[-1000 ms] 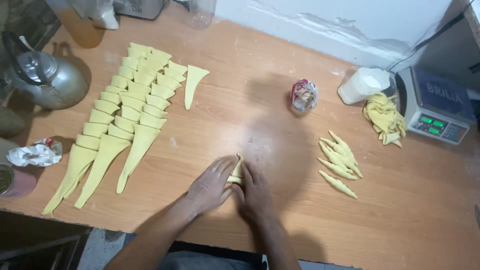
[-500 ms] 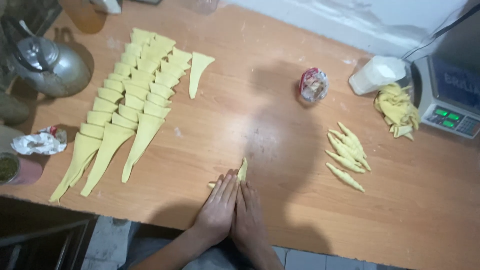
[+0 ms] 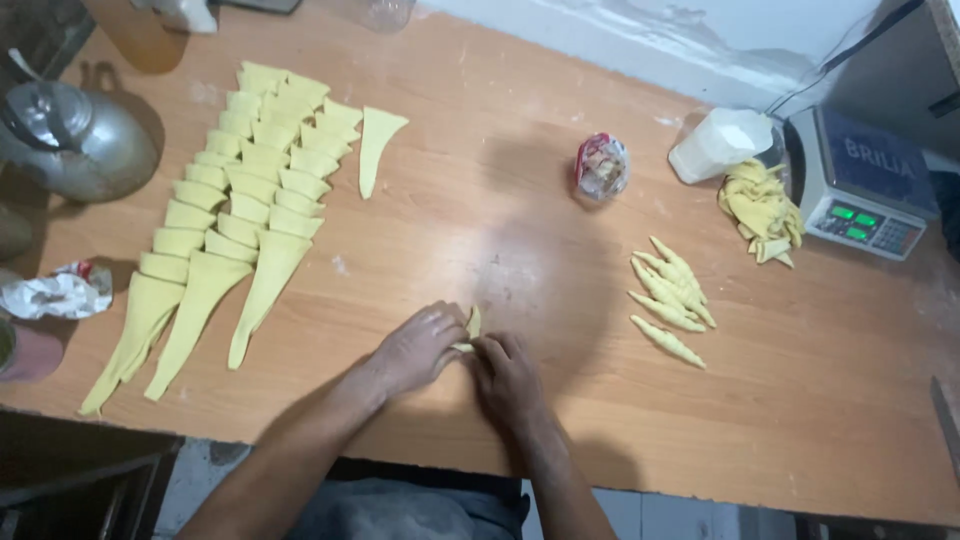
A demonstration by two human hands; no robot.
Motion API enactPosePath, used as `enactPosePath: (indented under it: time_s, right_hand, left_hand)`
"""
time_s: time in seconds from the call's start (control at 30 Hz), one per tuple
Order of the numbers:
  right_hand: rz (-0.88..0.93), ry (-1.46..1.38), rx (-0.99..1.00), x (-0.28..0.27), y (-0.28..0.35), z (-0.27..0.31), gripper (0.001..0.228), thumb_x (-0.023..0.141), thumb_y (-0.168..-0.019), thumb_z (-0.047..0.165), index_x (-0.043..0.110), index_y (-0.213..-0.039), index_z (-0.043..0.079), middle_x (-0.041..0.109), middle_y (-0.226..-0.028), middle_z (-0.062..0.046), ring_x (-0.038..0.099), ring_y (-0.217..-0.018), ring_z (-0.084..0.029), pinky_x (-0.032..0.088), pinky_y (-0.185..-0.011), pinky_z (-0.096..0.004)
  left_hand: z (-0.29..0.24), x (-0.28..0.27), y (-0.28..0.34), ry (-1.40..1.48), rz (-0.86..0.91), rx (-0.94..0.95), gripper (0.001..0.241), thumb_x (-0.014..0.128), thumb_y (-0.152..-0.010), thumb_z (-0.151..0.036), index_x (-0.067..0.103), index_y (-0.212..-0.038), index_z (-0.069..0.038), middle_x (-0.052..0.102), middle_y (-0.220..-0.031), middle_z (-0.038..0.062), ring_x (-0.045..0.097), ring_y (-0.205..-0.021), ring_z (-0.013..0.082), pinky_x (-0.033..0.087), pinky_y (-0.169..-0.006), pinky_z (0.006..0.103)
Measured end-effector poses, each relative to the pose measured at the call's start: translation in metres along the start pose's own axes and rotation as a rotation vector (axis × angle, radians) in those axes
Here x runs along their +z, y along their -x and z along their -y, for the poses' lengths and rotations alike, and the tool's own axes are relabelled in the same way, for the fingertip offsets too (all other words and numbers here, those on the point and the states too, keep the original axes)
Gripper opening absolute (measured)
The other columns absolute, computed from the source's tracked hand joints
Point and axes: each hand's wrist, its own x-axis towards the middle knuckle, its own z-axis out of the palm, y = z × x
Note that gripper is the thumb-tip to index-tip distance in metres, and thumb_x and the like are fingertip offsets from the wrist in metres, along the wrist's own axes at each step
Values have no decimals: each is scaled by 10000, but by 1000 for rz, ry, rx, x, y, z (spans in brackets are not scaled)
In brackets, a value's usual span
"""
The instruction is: Rolling triangular pieces of dough into crescent shapes and arranging them on a baking tray.
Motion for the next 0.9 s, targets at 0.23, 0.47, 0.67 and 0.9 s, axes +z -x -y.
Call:
enactPosePath:
  time_s: [0.23, 0.47, 0.67, 0.9]
  right_hand:
    - [49, 234, -118, 1, 36, 22, 370, 677, -873, 151, 653, -1235, 79, 618, -1272, -155, 555, -1232, -377, 423, -1037, -537]
    - [178, 182, -39, 18, 31, 28, 762, 561, -953, 340, 318, -1555, -59, 238, -1651, -277, 146, -1541, -411, 98, -1237, -522]
    - [72, 266, -138, 4, -30, -1, 837, 636, -945, 452, 325, -1517, -75, 283, -1613, -280, 234, -1516, -411, 154, -1219, -552]
    - [1, -9, -90, 3, -2, -9, 288, 699, -958, 157, 676, -1241, 112, 668, -1247, -89, 571, -1213, -278, 540, -1034, -444]
  left_hand:
    - [-33, 33, 45, -437, 9, -16, 391, 543, -923, -210, 623, -1254, -19, 586, -1346, 172, 483, -1346, 341, 302, -1212, 456]
    - [-52, 34, 37, -356, -26, -140, 757, 501, -886, -287, 324, -1501, 119, 273, -1609, 286, 181, -1542, 397, 109, -1262, 505]
    - [-22, 0, -8, -293, -101, -159, 786, 670, -831, -321, 403, -1453, 81, 342, -1568, 256, 292, -1504, 373, 186, -1234, 518]
    - [7, 18, 13, -36, -127, -28, 349, 716, -907, -192, 628, -1227, -82, 619, -1279, 136, 544, -1271, 337, 433, -1134, 431]
